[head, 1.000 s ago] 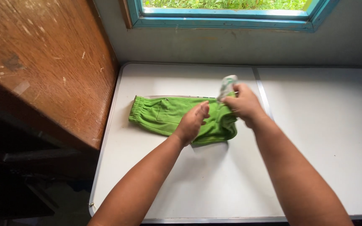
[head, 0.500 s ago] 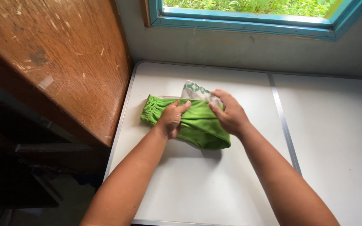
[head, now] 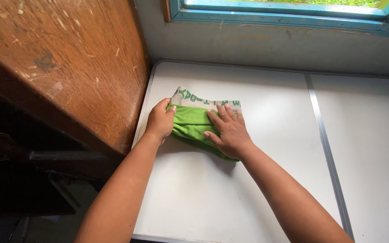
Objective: The person picks up a green pair of shorts from a red chair, turns them inside out, and folds them neatly on a white surface. The folded shorts are then placed on the surface.
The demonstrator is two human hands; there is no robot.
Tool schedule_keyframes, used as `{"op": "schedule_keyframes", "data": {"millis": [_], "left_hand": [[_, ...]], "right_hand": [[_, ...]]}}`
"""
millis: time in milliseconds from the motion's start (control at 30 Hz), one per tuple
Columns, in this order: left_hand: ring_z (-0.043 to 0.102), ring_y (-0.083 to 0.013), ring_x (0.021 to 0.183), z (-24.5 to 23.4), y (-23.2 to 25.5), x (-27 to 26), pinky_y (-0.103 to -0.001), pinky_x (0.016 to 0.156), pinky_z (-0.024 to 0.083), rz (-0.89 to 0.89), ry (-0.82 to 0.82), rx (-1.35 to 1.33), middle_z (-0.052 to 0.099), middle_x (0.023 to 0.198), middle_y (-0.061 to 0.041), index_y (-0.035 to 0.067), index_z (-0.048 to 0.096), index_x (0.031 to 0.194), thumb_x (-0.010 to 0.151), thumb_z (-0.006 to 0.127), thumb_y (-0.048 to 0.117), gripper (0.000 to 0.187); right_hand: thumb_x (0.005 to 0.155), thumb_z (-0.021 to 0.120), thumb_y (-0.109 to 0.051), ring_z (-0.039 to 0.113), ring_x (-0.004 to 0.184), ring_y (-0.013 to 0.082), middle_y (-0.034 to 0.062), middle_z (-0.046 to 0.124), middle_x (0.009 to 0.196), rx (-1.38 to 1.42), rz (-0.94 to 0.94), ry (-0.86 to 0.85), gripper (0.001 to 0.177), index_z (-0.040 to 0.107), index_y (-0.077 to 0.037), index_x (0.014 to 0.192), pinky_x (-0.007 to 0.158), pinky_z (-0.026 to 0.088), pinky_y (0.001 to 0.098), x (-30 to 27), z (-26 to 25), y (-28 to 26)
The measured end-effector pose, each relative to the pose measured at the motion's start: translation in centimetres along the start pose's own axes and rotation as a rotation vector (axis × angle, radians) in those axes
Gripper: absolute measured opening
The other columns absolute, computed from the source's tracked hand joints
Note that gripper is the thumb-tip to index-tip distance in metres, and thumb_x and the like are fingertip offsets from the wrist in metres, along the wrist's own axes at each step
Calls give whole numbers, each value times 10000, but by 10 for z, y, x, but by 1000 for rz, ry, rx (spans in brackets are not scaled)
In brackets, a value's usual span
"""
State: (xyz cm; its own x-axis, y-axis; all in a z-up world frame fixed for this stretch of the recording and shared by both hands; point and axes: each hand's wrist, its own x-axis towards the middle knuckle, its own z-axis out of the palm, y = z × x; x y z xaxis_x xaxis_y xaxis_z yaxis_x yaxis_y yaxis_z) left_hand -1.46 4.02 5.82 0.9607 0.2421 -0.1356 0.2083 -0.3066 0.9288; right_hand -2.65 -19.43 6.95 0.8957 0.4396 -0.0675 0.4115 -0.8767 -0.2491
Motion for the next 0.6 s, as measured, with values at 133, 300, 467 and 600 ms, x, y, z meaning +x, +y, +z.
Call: {"op": "schedule_keyframes", "data": {"millis": [133, 300, 467, 600], "left_hand": [[680, -278, 1172, 4, -26, 13, -421, 981, 546, -10, -52, 13, 736, 1190, -134, 148, 639, 1384, 906, 682, 185, 481], [757, -186, 924, 11, -57, 36, -341, 745, 605, -101, 2, -23, 782, 978, -71, 188, 697, 1302, 831, 793, 229, 483], [717, -286, 1063, 25, 28, -17, -423, 898, 597, -54, -107, -472, 720, 1212, -223, 4, 597, 1396, 928, 666, 76, 479], [655, -342, 1181, 56, 95, -52, -496, 1009, 556, 225, -437, -485, 608, 1351, -325, -67, 487, 1471, 965, 660, 109, 563]], "right_hand": [[976, 384, -721, 207, 1569, 351, 114, 277, 1683, 13, 10, -71, 781, 275, -313, 1633, 1258, 103, 603, 4, 19, 10], [964, 373, -758, 216, 1572, 297, 58, 282, 1686, 63, 35, -101, 814, 243, -325, 1641, 1272, 87, 585, 7, 23, 15], [986, 387, -707, 332, 1511, 389, 160, 409, 1614, 536, 33, 32, 767, 376, -253, 1604, 1236, 172, 634, 1, 8, 25], [874, 506, -779, 226, 1540, 436, 210, 257, 1692, 1383, -7, 244, 1077, 165, -125, 1659, 1169, 66, 713, -24, -58, -2]]}}
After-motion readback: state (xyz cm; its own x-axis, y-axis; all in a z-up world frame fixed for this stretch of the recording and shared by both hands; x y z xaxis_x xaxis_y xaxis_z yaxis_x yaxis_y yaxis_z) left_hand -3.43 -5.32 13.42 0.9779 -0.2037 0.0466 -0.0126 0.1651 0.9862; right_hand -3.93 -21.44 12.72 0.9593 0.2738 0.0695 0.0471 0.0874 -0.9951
